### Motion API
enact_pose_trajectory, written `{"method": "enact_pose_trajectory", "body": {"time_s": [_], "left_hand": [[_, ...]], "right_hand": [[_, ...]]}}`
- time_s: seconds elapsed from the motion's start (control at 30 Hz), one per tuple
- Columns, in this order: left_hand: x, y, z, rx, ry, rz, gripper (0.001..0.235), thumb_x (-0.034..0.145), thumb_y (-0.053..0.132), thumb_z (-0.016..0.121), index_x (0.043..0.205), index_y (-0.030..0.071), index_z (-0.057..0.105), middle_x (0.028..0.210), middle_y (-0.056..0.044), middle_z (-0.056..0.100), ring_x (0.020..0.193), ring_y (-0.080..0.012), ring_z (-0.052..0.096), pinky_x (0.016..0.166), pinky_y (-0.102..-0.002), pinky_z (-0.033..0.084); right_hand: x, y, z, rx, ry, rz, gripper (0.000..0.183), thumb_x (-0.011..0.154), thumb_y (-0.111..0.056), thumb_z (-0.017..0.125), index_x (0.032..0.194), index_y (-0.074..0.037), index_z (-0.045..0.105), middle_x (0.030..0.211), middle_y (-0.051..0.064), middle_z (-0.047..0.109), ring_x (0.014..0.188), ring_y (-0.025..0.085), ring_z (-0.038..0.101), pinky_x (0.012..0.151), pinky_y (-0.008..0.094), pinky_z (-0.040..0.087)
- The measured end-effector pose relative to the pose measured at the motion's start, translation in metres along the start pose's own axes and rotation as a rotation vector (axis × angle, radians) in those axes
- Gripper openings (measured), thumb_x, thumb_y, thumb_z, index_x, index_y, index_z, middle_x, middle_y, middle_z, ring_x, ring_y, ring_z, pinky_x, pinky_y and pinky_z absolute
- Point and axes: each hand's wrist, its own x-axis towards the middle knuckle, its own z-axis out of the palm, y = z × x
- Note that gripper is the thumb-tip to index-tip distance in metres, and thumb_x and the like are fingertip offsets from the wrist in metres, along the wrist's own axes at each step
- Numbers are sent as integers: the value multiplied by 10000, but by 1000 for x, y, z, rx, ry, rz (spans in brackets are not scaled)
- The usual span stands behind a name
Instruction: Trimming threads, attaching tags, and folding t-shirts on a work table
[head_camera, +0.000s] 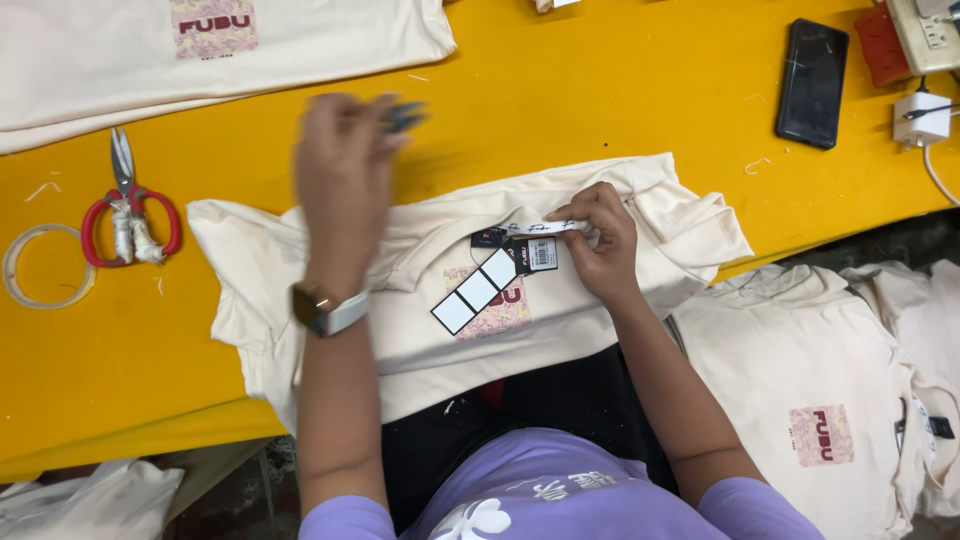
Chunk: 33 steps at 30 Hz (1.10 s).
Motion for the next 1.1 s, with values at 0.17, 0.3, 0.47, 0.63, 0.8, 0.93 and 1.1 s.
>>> {"method": "enact_pose_trajectory", "body": {"time_s": [0.17,0.3,0.47,0.63,0.8,0.93,1.1], "left_hand": [[-55,-44,-89,143,86,-240,354,968,-162,665,1300,-41,685,1181,-202,460,1069,-381,575,946,-457,498],[-130,-89,-136,514,96,-421,403,866,-104,813,1253,-76,702,1151,-252,562,1090,-470,573,803,-585,438],[-197,-129,-144,772,88,-656,262,886,97,867,1098,64,716,1094,-161,650,1025,-414,583,681,-584,375],[-116,-45,-115,448,350,-168,571,1150,458,449,1175,-85,624,1159,-272,599,1054,-434,542,858,-546,409],[-56,57,-14,-321,-171,21,442,891,197,640,1303,41,603,1329,-145,592,1264,-332,541,1089,-458,404],[-36,112,22,-241,-525,292,621,864,358,757,1372,57,565,1270,-160,611,1234,-365,572,980,-530,450],[-82,135,47,-81,-324,414,187,884,158,607,1064,158,656,933,-24,562,883,-265,588,758,-439,460]], "right_hand": [[-1,-2,1,48,40,0,310,815,107,599,1013,-85,739,953,62,526,910,205,546,825,291,420],[-1,-2,0,60,44,-11,218,848,32,686,1031,-72,742,961,63,532,916,204,546,825,296,422],[-3,-9,-2,79,33,-25,202,922,-170,805,1080,-66,735,976,68,568,925,190,563,820,277,431],[-5,-5,-3,159,64,-29,190,994,-55,667,1171,-30,730,1039,95,602,985,214,576,859,288,452],[-14,-24,1,50,146,-195,347,956,104,548,1272,-23,616,1000,112,655,926,248,588,858,349,464],[-33,-44,2,-23,308,-345,448,744,236,580,1121,13,676,861,86,604,797,273,569,770,400,503],[-34,-32,1,-143,478,-319,189,812,-52,677,1000,-39,665,864,76,564,782,252,519,722,361,449]]}}
